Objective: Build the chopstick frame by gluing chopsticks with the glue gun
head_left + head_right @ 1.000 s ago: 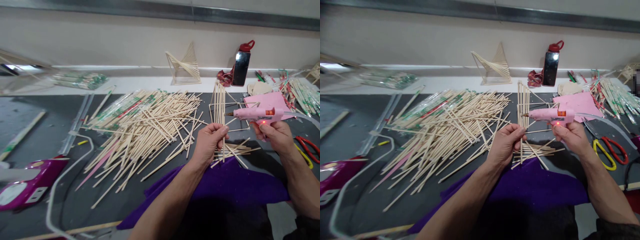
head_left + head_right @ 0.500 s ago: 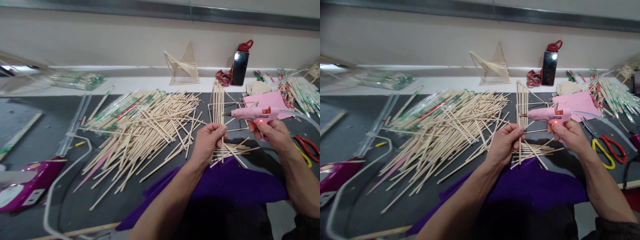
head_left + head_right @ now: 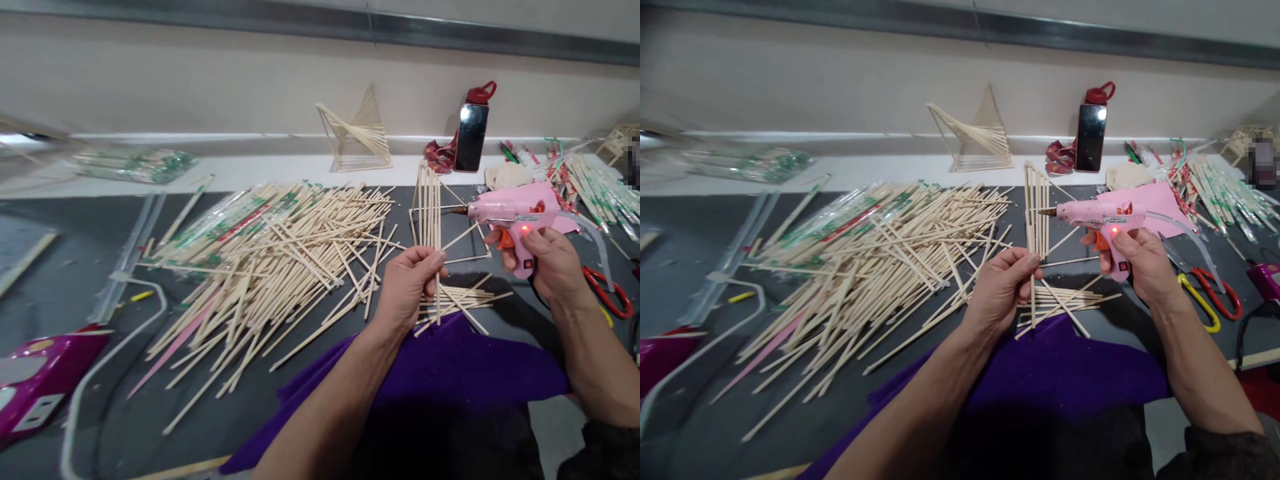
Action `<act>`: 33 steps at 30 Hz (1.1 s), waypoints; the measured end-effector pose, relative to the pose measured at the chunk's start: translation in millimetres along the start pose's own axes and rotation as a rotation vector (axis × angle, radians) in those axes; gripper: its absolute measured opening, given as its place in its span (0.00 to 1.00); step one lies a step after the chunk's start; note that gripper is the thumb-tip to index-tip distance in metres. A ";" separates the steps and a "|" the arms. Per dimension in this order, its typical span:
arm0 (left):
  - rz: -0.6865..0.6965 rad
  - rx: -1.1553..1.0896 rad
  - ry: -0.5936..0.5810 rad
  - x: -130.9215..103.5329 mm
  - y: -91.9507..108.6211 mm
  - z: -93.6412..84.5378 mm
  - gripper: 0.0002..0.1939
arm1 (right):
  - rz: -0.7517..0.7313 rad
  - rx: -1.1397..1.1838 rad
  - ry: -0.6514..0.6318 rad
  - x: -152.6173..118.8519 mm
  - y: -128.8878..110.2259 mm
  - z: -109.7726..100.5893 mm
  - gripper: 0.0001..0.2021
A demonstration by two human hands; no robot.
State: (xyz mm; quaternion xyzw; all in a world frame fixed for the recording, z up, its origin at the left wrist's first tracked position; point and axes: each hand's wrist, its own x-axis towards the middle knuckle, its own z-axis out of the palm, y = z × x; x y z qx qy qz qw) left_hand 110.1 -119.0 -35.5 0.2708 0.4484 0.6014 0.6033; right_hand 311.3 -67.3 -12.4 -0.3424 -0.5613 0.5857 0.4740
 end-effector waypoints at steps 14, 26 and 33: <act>0.010 -0.011 -0.005 -1.7 1.0 0.9 0.13 | 0.029 -0.106 -0.060 -4.0 6.1 -0.6 0.16; 0.013 0.007 0.004 -1.2 -0.2 0.0 0.15 | 0.008 -0.121 -0.005 -4.2 3.4 6.0 0.17; 0.013 0.003 0.003 -0.6 -0.7 -0.4 0.12 | 0.000 -0.184 -0.013 -4.8 4.3 5.9 0.20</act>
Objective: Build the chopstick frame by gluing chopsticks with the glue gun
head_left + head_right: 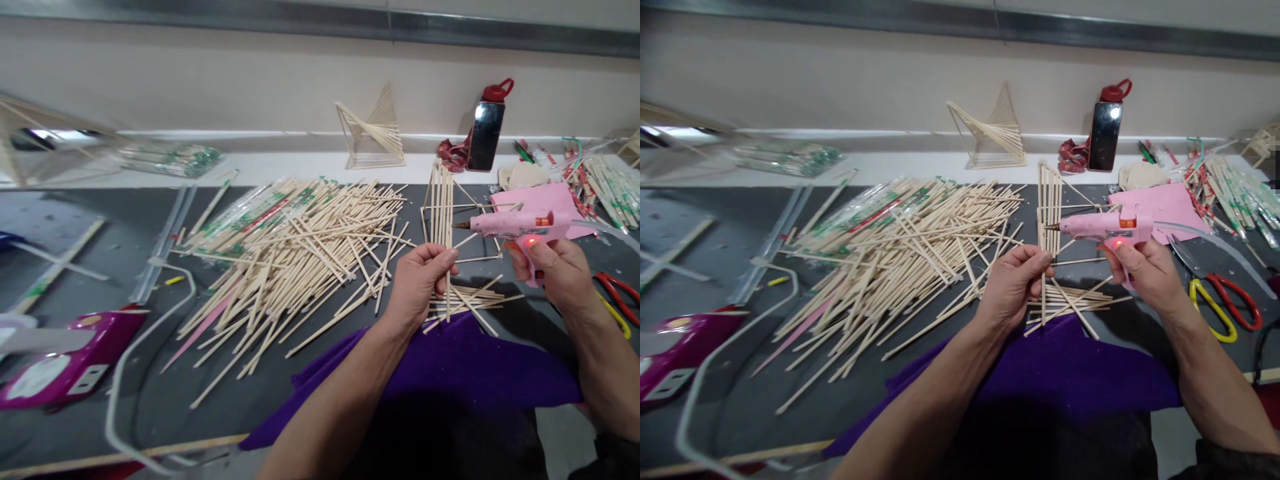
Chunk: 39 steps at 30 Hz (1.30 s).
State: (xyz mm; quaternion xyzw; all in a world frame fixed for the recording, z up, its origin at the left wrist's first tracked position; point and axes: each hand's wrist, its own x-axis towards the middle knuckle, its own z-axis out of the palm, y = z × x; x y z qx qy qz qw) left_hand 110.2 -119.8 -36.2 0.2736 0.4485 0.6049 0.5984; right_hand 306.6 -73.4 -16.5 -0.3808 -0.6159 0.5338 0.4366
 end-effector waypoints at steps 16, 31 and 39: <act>-0.009 0.013 0.002 -0.7 0.5 1.3 0.13 | 0.010 -0.122 0.024 -0.1 2.0 -2.1 0.23; -0.015 0.021 0.005 -0.8 -1.6 0.3 0.13 | 0.004 -0.126 -0.027 0.1 8.9 -7.3 0.22; -0.014 0.014 0.000 -0.3 -2.2 0.7 0.12 | -0.002 -0.125 -0.027 1.5 5.9 -5.8 0.23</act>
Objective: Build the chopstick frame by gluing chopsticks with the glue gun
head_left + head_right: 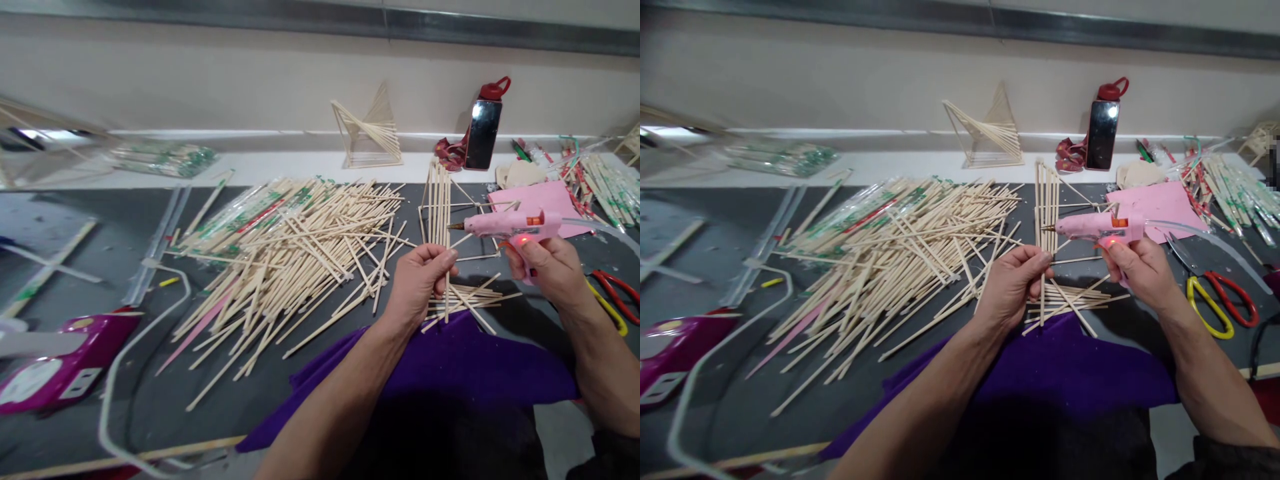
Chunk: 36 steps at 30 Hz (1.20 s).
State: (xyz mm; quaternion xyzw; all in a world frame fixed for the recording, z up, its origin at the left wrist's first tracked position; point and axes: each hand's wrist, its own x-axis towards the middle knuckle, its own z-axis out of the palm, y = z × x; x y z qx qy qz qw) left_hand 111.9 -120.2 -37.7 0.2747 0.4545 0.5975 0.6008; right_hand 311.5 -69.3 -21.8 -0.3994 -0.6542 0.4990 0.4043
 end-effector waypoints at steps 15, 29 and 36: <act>0.009 -0.005 -0.010 0.5 0.4 -0.1 0.13 | 0.003 0.005 0.017 0.2 -2.2 1.4 0.24; 0.004 -0.035 -0.014 1.4 0.5 -0.5 0.12 | -0.011 -0.002 0.013 -1.5 0.1 -1.6 0.23; 0.000 -0.022 -0.007 1.8 0.0 -1.4 0.12 | 0.036 0.039 0.023 -1.1 -1.8 -0.2 0.21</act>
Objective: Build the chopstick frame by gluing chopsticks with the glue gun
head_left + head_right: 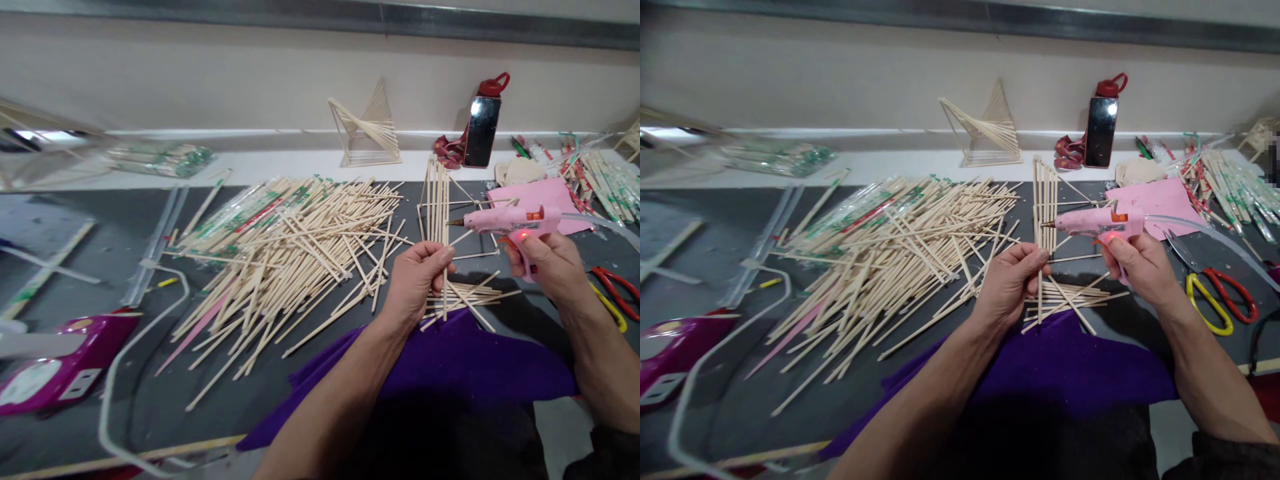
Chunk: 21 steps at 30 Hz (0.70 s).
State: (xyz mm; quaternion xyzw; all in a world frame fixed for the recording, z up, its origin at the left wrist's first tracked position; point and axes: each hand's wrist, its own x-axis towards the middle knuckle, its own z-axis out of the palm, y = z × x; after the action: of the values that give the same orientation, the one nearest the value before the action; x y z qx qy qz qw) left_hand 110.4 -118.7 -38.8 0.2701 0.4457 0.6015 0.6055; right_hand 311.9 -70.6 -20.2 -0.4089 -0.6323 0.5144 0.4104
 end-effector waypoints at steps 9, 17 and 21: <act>0.005 0.005 0.000 -0.3 0.8 -0.2 0.14 | 0.087 0.263 -0.091 1.3 -8.4 -0.8 0.18; 0.007 -0.001 0.001 -0.4 0.7 0.2 0.13 | 0.177 0.331 -0.196 5.0 -8.1 -5.3 0.17; 0.003 0.002 -0.002 -0.8 1.4 0.4 0.13 | 0.181 0.319 -0.181 4.3 -10.1 -4.3 0.16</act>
State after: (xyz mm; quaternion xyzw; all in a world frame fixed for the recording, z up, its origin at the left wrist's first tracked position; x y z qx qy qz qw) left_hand 110.2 -119.2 -37.2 0.2720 0.4450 0.6018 0.6048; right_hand 313.6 -66.6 -9.2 -0.3459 -0.5377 0.6776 0.3635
